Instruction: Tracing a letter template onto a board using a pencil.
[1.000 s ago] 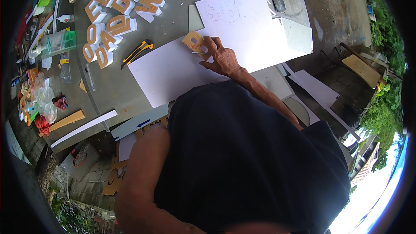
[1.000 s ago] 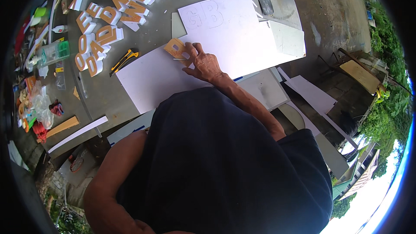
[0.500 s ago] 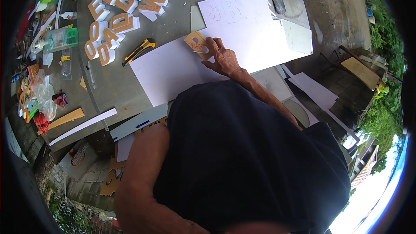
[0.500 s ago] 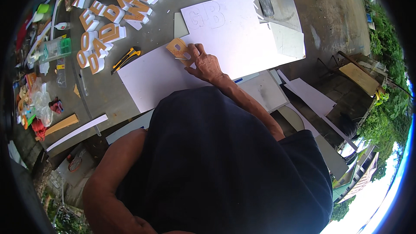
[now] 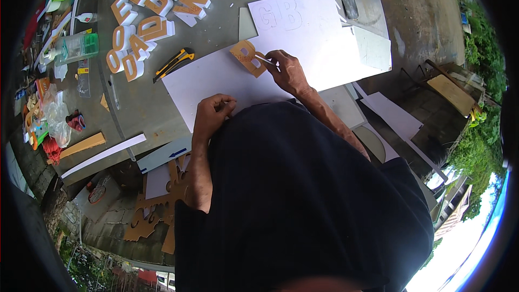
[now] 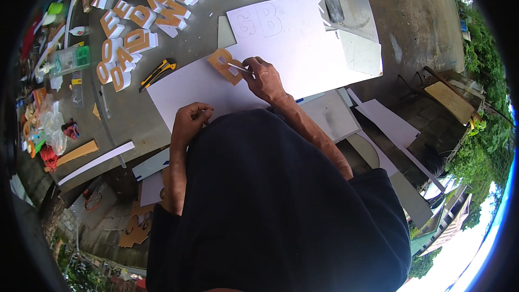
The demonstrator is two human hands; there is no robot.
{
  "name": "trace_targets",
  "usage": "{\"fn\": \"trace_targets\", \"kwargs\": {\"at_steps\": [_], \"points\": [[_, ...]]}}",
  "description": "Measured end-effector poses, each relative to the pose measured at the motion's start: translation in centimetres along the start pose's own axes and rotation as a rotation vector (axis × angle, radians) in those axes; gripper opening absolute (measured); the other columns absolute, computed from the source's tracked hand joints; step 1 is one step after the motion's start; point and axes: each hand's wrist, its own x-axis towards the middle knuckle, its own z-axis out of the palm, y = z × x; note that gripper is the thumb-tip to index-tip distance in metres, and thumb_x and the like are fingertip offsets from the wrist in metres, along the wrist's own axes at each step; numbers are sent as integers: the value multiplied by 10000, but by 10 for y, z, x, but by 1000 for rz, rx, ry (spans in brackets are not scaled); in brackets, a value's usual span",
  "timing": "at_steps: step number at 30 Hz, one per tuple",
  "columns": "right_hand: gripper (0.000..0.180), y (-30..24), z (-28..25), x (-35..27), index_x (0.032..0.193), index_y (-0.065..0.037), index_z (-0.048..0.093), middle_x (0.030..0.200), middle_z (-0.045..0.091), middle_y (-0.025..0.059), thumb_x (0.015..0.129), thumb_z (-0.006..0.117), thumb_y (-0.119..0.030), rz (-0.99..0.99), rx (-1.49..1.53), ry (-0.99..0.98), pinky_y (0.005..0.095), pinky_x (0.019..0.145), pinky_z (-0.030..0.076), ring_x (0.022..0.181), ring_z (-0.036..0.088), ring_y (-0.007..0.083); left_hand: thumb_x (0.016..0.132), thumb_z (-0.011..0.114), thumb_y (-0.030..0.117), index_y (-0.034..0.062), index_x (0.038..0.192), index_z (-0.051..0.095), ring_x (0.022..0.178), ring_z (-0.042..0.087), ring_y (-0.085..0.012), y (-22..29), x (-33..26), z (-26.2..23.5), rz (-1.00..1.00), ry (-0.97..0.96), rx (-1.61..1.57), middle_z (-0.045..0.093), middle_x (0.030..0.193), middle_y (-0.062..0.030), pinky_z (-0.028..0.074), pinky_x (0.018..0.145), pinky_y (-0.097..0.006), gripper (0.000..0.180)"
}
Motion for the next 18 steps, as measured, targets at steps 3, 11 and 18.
{"fn": "trace_targets", "kwargs": {"at_steps": [3, 11, 18], "points": [[611, -33, -8, 3, 1321, -57, 484, 1087, 645, 191, 867, 773, -346, 80, -169, 2, 472, 714, 599, 817, 720, 376, 939, 723, 196, 35, 1086, 756, 643, 647, -92, -13, -5, -1, -125, 66, -79, 732, 748, -54, 490, 617, -249, 220], [668, -27, 10, 20, 1253, -50, 476, 1100, 597, 205, 780, 797, -397, 2, -281, -105, 499, 663, 605, 765, 713, 395, 940, 723, 199, 30, 1103, 749, 689, 673, -103, -19, -17, 7, -81, 134, -122, 736, 766, -64, 511, 654, -256, 237], [627, -43, -8, 68, 1291, -71, 477, 1107, 620, 204, 792, 777, -303, -125, -261, -154, 494, 708, 619, 834, 719, 389, 931, 728, 175, 21, 1103, 746, 716, 679, -101, -16, -27, 26, -130, 187, -174, 740, 776, -68, 518, 690, -275, 231]]}}
